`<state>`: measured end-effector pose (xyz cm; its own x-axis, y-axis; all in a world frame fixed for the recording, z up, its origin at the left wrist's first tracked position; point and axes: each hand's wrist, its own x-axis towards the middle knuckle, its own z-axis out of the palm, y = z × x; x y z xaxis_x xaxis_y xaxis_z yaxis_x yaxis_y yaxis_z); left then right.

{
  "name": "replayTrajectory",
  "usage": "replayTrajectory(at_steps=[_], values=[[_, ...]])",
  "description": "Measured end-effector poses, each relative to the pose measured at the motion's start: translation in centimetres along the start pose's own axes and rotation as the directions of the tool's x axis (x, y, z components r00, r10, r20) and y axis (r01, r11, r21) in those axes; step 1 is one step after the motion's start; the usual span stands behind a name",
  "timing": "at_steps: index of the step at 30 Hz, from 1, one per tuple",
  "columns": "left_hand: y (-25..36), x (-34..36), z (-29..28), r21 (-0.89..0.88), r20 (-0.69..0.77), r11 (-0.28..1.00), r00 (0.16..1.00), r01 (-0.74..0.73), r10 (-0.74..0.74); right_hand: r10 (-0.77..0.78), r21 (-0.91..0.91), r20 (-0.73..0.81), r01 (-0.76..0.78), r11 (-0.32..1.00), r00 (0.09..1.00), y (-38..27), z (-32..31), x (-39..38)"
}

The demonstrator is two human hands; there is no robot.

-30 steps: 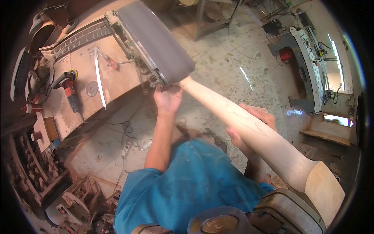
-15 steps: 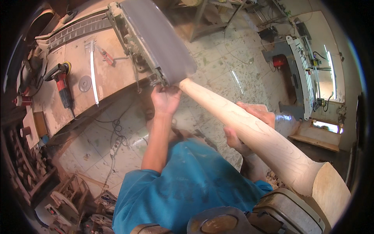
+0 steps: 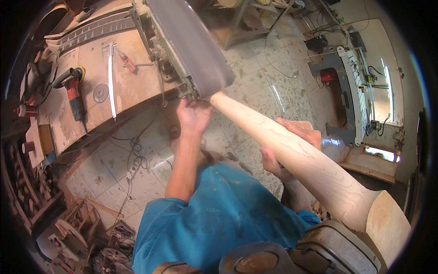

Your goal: The person sands a wooden guitar neck using a belt sander, holding the wood against the moving belt and turning it to sand different sides before holding it up to check the surface.

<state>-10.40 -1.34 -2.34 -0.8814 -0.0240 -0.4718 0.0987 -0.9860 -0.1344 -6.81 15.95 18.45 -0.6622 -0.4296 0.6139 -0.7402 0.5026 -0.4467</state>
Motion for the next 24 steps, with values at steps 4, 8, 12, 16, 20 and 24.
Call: replayTrajectory(at_steps=[4, 8, 12, 16, 20, 24], values=[[0.5, 0.7, -1.6, -0.068, 0.112, 0.995, 0.992, 0.069, -0.061, -0.001, -0.011, -0.003, 0.001, 1.0, 1.0, 0.0, -0.1, 0.1], [0.7, 2.4, -4.0, -0.134, 0.166, 0.985, 0.983, 0.106, -0.083, 0.0, -0.076, 0.067, 0.005, 0.997, 0.998, -0.1, -0.6, 0.7], [0.4, 1.5, -2.4, -0.101, 0.079, 0.993, 0.996, 0.058, -0.05, 0.057, -0.005, 0.014, -0.057, 0.998, 0.998, -0.1, -0.1, 0.7], [0.5, 1.2, -2.4, -0.099, 0.115, 0.993, 0.992, 0.059, -0.047, 0.057, -0.005, 0.04, -0.057, 0.998, 0.998, -0.2, -0.2, 1.0], [0.3, 1.0, -2.2, -0.084, 0.057, 0.995, 0.997, 0.048, -0.043, 0.03, -0.045, 0.064, -0.027, 0.999, 0.998, -0.2, -0.2, 1.2], [0.0, 1.0, -1.6, -0.086, 0.039, 0.995, 0.999, 0.04, -0.037, -0.014, -0.008, 0.195, 0.015, 1.0, 0.981, 0.2, -1.5, 2.6]])
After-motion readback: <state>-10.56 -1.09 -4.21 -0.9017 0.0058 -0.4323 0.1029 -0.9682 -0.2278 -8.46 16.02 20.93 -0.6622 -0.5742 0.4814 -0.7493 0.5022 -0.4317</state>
